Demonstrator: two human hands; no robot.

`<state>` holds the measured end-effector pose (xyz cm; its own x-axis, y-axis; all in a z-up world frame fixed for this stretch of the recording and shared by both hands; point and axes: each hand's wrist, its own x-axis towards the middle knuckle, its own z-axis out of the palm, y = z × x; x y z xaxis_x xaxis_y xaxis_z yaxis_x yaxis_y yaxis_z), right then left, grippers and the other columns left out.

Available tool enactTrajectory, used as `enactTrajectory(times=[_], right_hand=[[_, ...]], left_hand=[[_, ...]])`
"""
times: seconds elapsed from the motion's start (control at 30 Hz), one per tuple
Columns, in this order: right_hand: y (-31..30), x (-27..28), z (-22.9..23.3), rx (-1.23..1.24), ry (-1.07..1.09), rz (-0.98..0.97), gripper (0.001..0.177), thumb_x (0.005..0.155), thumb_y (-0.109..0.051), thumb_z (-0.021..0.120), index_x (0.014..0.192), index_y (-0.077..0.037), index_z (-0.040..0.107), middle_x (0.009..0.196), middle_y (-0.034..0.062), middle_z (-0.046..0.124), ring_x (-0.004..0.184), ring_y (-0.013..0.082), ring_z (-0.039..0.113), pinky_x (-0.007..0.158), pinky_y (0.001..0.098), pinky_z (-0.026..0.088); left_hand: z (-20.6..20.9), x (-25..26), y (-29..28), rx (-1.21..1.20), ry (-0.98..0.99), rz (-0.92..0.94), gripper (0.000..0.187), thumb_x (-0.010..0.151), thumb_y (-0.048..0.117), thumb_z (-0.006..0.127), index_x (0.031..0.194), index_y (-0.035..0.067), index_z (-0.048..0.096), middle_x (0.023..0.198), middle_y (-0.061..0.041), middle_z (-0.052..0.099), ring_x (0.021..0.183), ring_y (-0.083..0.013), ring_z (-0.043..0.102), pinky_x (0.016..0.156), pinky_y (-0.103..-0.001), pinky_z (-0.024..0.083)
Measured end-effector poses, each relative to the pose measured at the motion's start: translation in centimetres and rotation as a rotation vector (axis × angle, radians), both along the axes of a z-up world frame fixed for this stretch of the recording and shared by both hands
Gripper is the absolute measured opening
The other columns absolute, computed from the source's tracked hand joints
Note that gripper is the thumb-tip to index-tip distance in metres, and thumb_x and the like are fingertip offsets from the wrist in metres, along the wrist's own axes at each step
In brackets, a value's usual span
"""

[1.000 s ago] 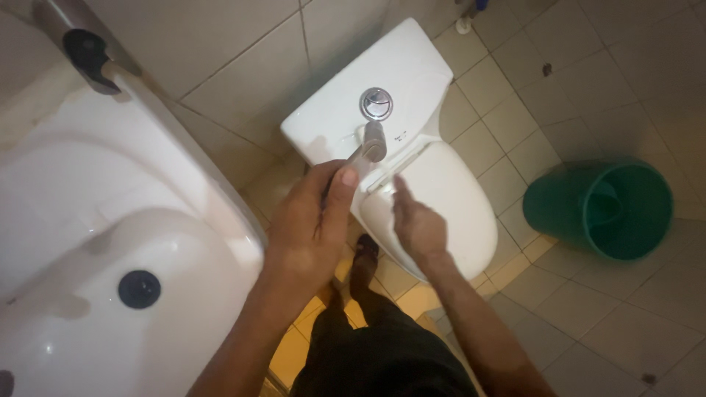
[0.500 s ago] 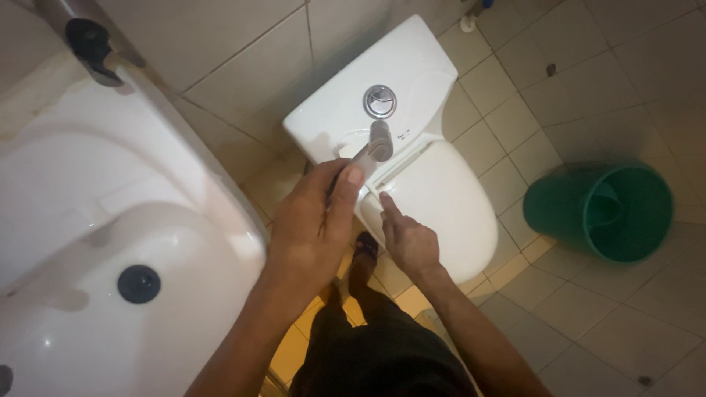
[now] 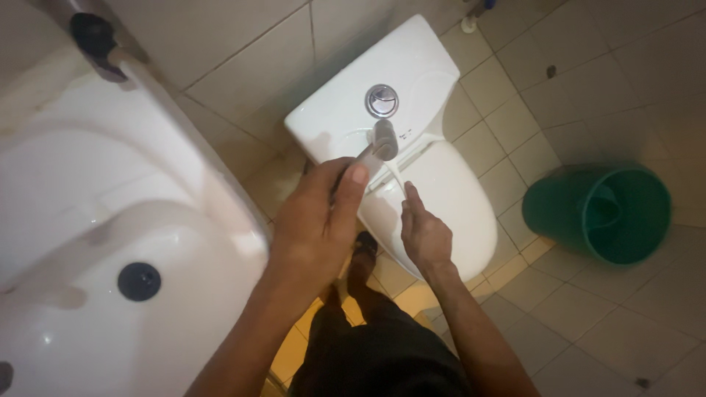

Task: The person scrubs the exterior of a white toilet bowl and tank using a handheld brush while simultaneously rinsing the surfaces with a handheld bidet sprayer. The person moves around the toilet to clean different sides and the top of the tank.

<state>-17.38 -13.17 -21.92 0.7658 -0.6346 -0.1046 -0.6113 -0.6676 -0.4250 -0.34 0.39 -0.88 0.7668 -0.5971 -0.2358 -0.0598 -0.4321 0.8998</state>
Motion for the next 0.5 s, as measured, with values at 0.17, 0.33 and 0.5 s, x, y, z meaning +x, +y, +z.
enactTrajectory(times=[0.17,0.33,0.5], right_hand=[[1.6,2.5,-0.9,0.201,0.103,0.002,0.048,0.102,-0.03,0.051,0.149,-0.022,0.048,0.068,0.0143,0.071,0.056,0.0356,0.069,0.058,0.0474,0.057],[2.1,7.1,-3.3,0.143,0.158,0.125,0.04,0.097,-0.029,0.058,0.136,-0.021,0.053,0.078,0.0152,0.073,0.072,0.0373,0.071,0.066,0.0501,0.055],[2.0,11.1,-4.8,0.228,0.063,0.168,0.043,0.099,-0.029,0.056,0.141,-0.022,0.051,0.077,0.0153,0.073,0.069,0.0375,0.071,0.065,0.0508,0.055]], left_hand=[[0.4,0.3,-0.1,0.065,0.054,-0.037,0.056,0.103,0.05,0.043,0.125,0.005,0.066,0.101,-0.017,0.074,0.092,-0.0277,0.075,0.079,-0.038,0.058],[0.3,0.4,-0.2,0.123,0.093,-0.053,0.058,0.102,0.053,0.043,0.126,0.005,0.065,0.103,-0.017,0.075,0.094,-0.0288,0.075,0.081,-0.039,0.057],[-0.2,0.3,0.1,0.082,0.033,-0.041,0.059,0.101,0.053,0.044,0.129,0.005,0.065,0.1,-0.018,0.076,0.093,-0.0298,0.076,0.081,-0.038,0.057]])
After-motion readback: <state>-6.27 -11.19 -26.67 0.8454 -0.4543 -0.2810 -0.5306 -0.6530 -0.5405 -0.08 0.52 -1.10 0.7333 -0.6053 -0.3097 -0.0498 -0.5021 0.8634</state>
